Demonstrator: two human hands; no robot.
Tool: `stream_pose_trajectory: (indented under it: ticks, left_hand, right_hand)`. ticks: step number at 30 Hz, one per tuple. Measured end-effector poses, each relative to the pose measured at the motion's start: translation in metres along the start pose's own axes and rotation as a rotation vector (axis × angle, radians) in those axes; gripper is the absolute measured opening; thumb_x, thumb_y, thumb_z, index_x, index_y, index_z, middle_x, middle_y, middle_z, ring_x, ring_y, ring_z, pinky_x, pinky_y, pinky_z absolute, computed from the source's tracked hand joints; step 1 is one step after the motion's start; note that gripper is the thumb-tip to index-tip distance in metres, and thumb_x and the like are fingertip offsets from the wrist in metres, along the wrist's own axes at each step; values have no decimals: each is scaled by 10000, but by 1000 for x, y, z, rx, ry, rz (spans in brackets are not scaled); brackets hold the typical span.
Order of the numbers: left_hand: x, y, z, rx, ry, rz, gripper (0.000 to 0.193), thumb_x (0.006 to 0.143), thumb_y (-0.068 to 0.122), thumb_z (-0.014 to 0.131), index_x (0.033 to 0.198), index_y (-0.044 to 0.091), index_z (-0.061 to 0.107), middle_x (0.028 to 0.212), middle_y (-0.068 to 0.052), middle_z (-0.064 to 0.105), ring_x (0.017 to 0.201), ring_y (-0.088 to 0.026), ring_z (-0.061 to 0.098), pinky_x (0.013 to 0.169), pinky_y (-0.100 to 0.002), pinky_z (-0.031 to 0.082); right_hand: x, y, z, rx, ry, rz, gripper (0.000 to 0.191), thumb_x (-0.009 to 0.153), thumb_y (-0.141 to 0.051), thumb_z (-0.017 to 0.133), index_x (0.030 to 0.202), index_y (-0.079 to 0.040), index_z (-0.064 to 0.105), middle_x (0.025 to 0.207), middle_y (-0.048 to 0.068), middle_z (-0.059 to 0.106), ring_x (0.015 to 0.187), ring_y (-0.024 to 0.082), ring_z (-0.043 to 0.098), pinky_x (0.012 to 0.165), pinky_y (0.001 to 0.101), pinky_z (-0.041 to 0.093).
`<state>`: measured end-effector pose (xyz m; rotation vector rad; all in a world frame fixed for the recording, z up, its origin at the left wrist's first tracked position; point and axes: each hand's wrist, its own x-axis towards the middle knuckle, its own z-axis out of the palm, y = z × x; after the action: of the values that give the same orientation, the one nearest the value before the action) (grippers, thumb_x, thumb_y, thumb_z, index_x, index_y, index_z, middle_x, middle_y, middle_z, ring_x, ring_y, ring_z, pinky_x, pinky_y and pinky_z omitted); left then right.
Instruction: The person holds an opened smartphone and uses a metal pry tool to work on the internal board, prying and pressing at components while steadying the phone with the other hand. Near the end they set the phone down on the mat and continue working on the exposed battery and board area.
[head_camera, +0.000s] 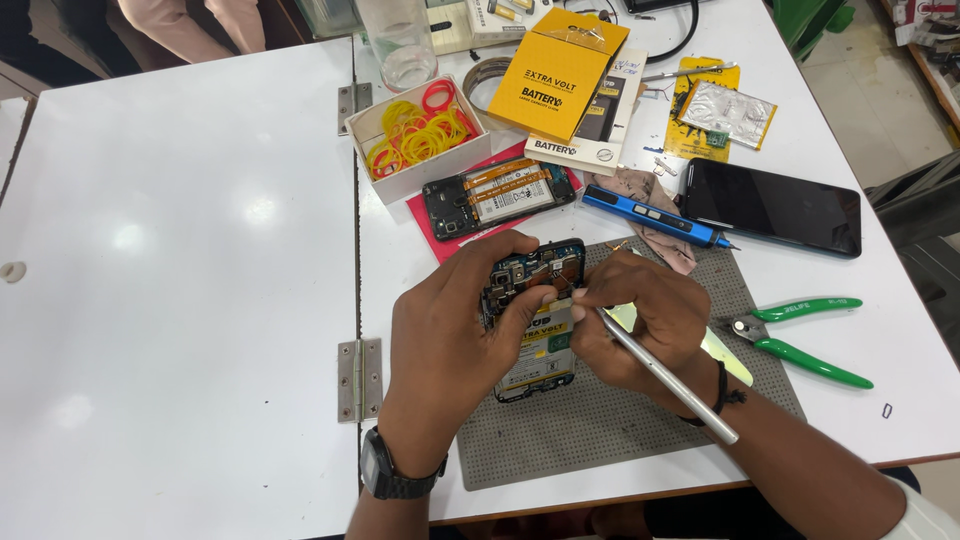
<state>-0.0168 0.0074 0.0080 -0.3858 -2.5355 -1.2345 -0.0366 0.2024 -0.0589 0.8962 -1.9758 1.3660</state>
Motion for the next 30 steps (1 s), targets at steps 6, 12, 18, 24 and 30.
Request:
stream_pose_trajectory:
  ticks: [6,12,18,24,30]
  left_hand:
    - [1,0,1,8,11,25,370,871,266,814,1184,127,675,1076,-59,769,915,-242,788,714,-326,612]
    - [0,3,2,25,2,-14,364,864,260,819,1174,133,678,1054,-51,774,876,-229,792,663,-322,605]
    - [2,5,4,11,25,34,368,869,248,817,1181,124,666,1076,-52,771,905,-228,791,704,-319,613]
    - [2,6,2,30,5,-2,375,855,262,823,1172,130,672,1043,-46,774,859,-218,794,649,-313,603]
    - [2,9,3,39,26,22,369,865,258,821,1179,133,671,1044,-44,773,860,-216,794,654,-310,603]
  right_hand:
    - [2,0,-3,-9,-10,9,139,785,48,688,852,5,574,746,128,666,682,199,705,635,316,567]
    - [1,1,-3,7,-13,-9,128,778,48,672,846,10,570,733,136,663,666,201,699,618,318,563]
    - [1,1,-9,5,-6,12,121,805,45,676,866,13,577,752,140,669,692,205,714,644,324,580]
    - [5,0,-7,-13,-19,0,126,780,45,672,845,2,574,721,125,665,657,191,705,620,309,575]
    - [5,-3,-11,20,-53,-5,138,797,37,668,874,1,560,740,114,673,675,192,706,651,323,587]
